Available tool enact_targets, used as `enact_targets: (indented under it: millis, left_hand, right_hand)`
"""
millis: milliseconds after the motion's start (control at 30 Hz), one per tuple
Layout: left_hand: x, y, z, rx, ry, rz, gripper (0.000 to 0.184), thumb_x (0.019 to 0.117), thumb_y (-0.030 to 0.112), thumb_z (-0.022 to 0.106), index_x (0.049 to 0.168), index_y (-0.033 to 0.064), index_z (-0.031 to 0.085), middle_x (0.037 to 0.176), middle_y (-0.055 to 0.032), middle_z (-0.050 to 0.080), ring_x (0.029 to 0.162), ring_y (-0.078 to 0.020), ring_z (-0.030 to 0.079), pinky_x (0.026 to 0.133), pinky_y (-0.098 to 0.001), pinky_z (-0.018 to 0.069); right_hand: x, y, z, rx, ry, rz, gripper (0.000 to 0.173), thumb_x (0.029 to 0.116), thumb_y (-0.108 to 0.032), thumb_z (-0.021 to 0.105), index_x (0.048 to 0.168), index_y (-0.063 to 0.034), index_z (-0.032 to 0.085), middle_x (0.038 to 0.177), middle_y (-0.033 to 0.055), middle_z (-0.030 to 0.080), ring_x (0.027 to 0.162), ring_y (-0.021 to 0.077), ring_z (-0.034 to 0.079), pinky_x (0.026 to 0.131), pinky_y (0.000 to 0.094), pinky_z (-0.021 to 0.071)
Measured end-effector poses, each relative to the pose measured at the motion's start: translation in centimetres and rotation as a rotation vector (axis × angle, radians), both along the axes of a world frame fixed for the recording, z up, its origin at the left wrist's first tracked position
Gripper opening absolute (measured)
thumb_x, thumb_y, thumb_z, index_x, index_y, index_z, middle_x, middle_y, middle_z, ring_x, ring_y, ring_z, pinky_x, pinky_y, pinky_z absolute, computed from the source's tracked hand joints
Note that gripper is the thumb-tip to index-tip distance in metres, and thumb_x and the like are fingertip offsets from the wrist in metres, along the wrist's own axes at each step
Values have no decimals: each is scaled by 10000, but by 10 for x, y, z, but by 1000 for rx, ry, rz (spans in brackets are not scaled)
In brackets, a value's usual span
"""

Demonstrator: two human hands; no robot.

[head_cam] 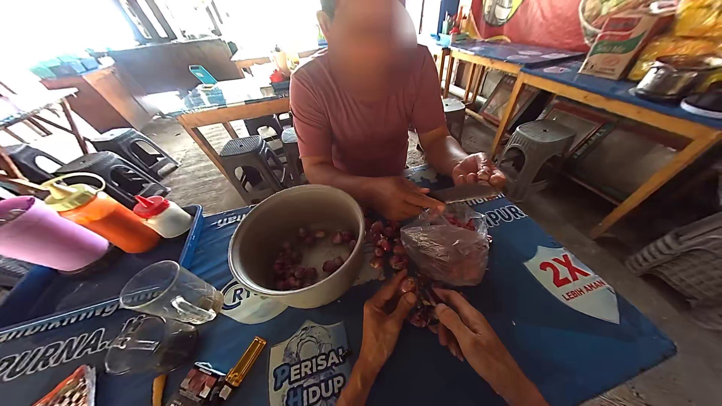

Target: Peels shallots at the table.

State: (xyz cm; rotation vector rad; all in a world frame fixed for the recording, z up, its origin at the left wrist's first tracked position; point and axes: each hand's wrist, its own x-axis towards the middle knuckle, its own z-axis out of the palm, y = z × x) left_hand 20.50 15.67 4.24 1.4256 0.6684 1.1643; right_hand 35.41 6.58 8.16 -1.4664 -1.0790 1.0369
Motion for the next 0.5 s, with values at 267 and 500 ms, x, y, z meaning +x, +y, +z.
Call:
enact_targets:
  millis: [267, 500]
  left_hand:
    - [5, -7, -8, 51, 108, 7, 306, 1003, 63, 559, 1232, -123, 643, 1278, -194, 634, 1065, -87, 664, 904, -214, 560]
    - [4, -5, -10, 22, 94, 2, 211, 982, 34, 596, 1121, -86, 699, 1137, -132, 683, 963, -81, 687, 845, -218, 589]
  right_hand:
    - [-1, 8, -4, -24, 96, 134, 543, 1083, -260, 460, 1595, -118, 351, 919, -3, 667, 540, 45, 542, 459, 186, 463]
    - [0, 8, -8, -43, 155, 174, 566, 1075, -200, 447, 1612, -104, 295, 912, -4, 656, 519, 37, 523, 441, 175, 449]
